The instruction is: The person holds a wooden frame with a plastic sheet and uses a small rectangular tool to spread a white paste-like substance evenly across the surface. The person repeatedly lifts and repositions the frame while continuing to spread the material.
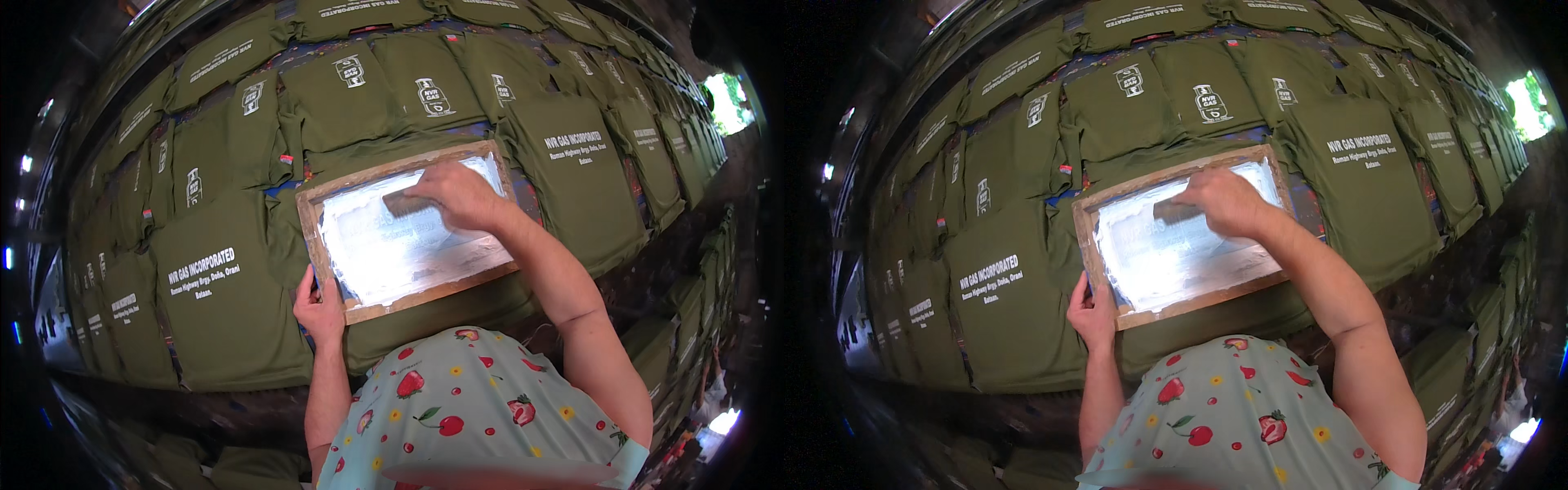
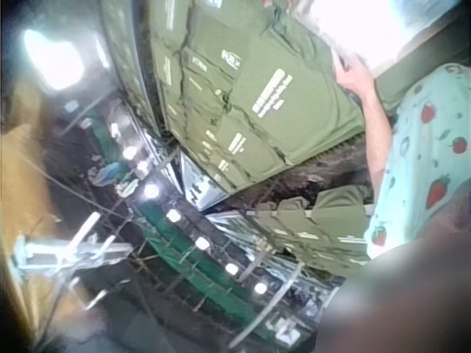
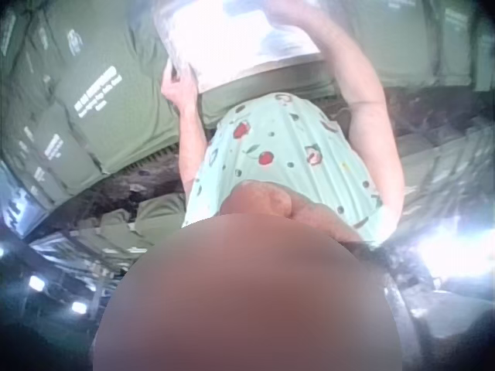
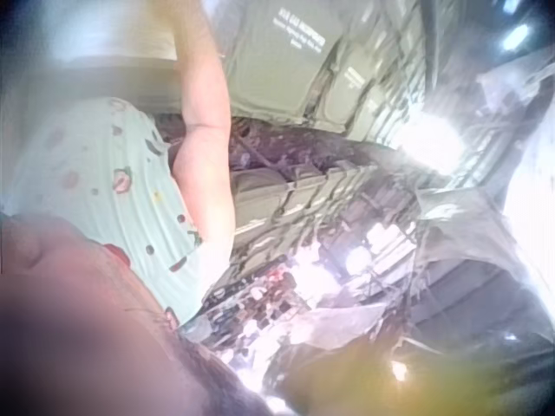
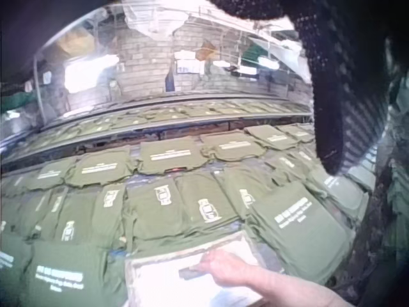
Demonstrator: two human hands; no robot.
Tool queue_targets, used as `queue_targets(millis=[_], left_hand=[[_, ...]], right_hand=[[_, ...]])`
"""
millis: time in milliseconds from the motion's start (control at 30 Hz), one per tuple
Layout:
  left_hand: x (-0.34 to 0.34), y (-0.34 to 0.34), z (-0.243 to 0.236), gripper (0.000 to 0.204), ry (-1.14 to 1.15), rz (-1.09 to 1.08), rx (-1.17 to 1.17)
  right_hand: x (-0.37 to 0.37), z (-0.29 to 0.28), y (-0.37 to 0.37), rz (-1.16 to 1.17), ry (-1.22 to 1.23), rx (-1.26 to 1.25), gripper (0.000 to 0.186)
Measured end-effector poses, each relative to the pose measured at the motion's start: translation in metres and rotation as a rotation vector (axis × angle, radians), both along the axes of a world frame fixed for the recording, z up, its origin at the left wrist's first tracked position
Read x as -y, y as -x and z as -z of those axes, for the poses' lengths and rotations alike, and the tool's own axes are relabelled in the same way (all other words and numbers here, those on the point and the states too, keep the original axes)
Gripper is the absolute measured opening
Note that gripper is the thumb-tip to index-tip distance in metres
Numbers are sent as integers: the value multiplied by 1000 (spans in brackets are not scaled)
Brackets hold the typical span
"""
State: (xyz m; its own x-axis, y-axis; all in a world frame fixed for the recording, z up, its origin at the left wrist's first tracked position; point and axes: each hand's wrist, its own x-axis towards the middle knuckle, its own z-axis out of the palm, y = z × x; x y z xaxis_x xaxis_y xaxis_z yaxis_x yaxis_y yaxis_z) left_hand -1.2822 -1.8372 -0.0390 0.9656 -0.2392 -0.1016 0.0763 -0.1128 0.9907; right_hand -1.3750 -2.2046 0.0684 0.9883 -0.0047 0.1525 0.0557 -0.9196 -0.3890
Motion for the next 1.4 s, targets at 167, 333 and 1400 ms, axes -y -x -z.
queue_targets(millis=[167,333,1400], left_hand=[[2,3,-5,52,15,-14,-31],[3,4,-12,52,21,-18,-51],[-2,0,1,53,55,-17,-62]], right_hand=[[-50,8,68,-89,-29,111,46],[-51,-16,106,-120,-40,-106,47],[-37,-8,8,-134,-60,8,38]])
